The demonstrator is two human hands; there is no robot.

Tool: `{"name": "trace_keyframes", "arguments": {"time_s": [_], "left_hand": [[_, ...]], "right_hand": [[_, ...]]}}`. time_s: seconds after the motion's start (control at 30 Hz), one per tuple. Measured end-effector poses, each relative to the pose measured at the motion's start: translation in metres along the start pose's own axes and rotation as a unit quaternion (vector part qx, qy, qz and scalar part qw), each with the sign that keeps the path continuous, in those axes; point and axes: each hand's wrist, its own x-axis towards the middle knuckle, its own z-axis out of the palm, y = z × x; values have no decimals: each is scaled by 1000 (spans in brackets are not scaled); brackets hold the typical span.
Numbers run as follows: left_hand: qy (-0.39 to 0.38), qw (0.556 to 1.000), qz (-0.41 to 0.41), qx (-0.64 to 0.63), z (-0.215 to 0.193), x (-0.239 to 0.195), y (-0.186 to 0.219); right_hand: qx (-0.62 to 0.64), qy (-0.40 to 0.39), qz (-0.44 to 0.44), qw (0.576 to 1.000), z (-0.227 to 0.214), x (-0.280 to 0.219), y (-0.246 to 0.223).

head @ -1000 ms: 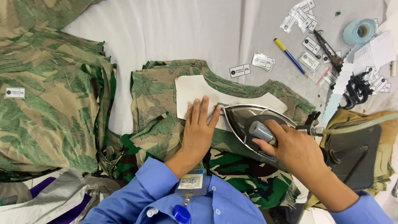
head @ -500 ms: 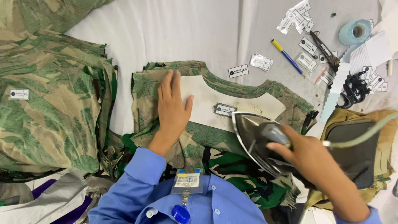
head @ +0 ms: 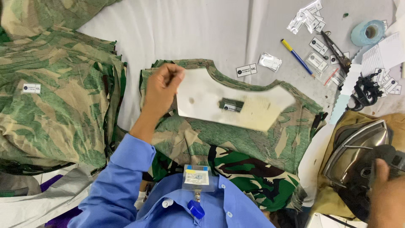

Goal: The person places a white template on the collar area of a camouflage shirt, positions a small label on the template, and presses it with a steam iron. The person repeats this process for multiple shirts, occasionally refilling the iron's water tank.

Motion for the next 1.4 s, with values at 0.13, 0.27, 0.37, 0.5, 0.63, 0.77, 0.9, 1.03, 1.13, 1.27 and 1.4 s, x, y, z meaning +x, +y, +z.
{"name": "trace_keyframes", "arguments": {"time_s": [0.13, 0.27, 0.37, 0.5, 0.63, 0.77, 0.9, 1.03, 1.13, 1.27, 1.4], "left_hand": [[109, 993, 46, 6, -31, 2, 23], [-82, 926, 60, 364, -27, -40, 3], [-165, 866, 146, 449, -20, -78, -50], [-101, 919, 222, 311, -29, -83, -35], [-111, 964, 186, 153, -35, -81, 18], [-121, 964, 168, 164, -43, -72, 29], [14, 979, 145, 140, -55, -48, 15], [-16, 992, 117, 43, -52, -17, -20], [-30, 995, 54, 74, -54, -7, -15], [-89, 995, -41, 36, -59, 2, 20], [-168, 949, -161, 214, -62, 12, 45]], "right_hand": [[109, 182, -269, 939, -75, -85, -192], [236, -85, -419, 873, -33, -153, -247], [224, -17, -438, 870, -36, -171, -257], [313, 49, -384, 867, -66, -178, -277], [314, -206, -319, 870, -59, -200, -308], [317, -177, -370, 855, -55, -180, -299], [384, -189, -156, 890, -116, -112, -288], [267, -367, -190, 871, -107, -83, -278], [196, -371, -183, 889, -114, -65, -262], [401, -160, -135, 892, -95, -31, -263], [335, -38, -282, 898, -44, -8, -273]]}}
